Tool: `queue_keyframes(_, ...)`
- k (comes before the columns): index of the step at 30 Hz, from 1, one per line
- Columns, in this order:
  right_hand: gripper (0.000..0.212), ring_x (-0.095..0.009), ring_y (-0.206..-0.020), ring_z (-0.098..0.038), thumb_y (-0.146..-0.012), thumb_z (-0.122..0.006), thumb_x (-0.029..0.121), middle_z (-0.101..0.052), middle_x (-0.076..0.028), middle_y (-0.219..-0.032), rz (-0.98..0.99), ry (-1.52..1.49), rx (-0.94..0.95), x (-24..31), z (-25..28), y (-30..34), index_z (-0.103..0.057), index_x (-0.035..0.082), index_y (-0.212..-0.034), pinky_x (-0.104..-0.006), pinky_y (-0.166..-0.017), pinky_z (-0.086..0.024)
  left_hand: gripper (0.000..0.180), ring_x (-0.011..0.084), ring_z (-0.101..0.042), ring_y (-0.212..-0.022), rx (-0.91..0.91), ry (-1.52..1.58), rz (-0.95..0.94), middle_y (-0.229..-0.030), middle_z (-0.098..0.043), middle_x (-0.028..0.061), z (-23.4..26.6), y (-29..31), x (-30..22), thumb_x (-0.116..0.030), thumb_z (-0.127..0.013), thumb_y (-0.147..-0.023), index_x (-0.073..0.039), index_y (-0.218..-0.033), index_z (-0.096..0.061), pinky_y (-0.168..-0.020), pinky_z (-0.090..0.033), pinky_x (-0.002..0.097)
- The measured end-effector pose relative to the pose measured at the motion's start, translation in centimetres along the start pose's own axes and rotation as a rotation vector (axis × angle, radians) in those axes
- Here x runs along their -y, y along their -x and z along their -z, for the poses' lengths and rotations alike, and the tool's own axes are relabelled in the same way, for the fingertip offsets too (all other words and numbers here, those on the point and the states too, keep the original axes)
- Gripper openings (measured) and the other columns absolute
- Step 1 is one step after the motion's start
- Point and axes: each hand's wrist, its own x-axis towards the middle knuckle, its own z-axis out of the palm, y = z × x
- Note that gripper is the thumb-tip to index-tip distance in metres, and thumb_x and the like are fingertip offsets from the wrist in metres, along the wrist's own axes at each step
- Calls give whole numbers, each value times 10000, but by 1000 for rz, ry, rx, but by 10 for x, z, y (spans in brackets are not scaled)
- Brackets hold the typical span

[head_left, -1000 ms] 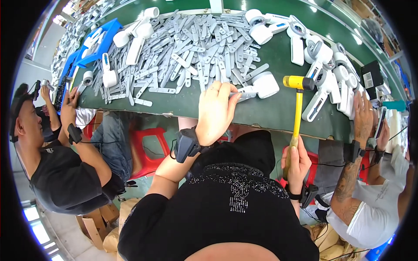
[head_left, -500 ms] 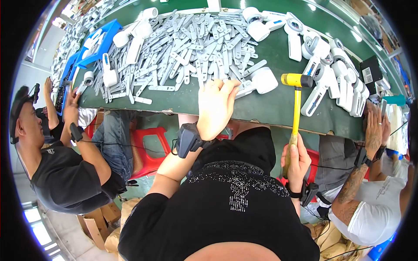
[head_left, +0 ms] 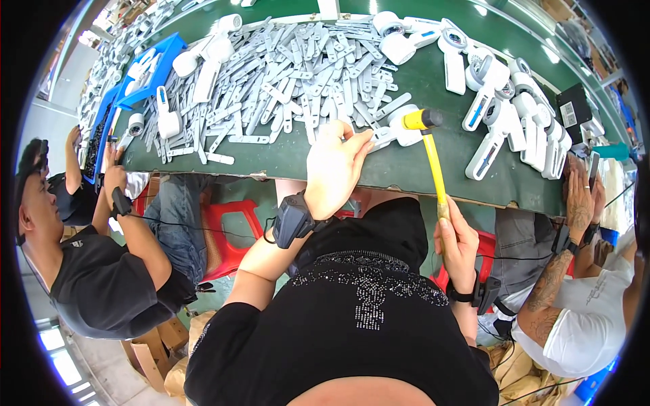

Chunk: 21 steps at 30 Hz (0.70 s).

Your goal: Assembling white plastic device housings using a small hammer on a production line.

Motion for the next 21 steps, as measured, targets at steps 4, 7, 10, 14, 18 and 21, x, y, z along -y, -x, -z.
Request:
queue_keyframes(4, 416, -75, -608, -500, -951, -540, 46, -581, -56, -784, 80, 230, 62, 7, 0, -14, -483, 2, -1361, -210, -572, -429, 167, 254, -533, -759, 24, -40, -62, -832, -534, 84, 2, -5, 3, -137, -721, -790, -83, -948, -727, -675, -433, 358)
queue_keyframes(7, 410, -119, -692, -530, -948, -553, 57, -606, -105, -853, 98, 355, 96, 16, 0, -17, -487, -6, -1348, -237, -656, -453, 177, 274, -523, -854, 67, 44, -56, -866, -535, 86, 0, -5, 8, -118, -720, -772, -73, -943, -703, -716, -425, 370)
queue_keyframes(10, 409, -142, -720, -534, -944, -559, 58, -622, -136, -897, 60, 382, 120, 20, 1, -17, -490, -9, -1342, -247, -688, -460, 146, 248, -569, -805, 38, 97, -54, -883, -566, 88, 2, -6, 10, -78, -705, -792, -69, -937, -720, -704, -456, 337)
queue_keyframes(14, 402, -153, -704, -528, -940, -562, 54, -626, -141, -901, 89, 444, 120, 23, 2, -20, -501, -8, -1333, -245, -688, -459, 131, 232, -595, -846, 110, 468, 218, -907, -587, 89, -6, -5, 7, -23, -675, -805, -56, -926, -712, -734, -483, 307)
queue_keyframes(18, 399, -161, -703, -537, -938, -565, 53, -626, -138, -894, 182, 458, 91, 32, 5, -22, -506, -10, -1327, -252, -688, -460, 137, 221, -610, -867, 152, 517, 226, -917, -604, 86, -8, -5, 13, 1, -656, -812, -54, -927, -708, -760, -496, 291)
queue_keyframes(21, 397, -164, -726, -573, -936, -569, 51, -643, -143, -920, 164, 454, 61, 34, 8, -22, -508, -12, -1324, -260, -701, -470, 144, 221, -612, -866, 161, 515, 217, -925, -612, 88, -9, -5, 15, -4, -657, -813, -56, -935, -712, -765, -495, 299)
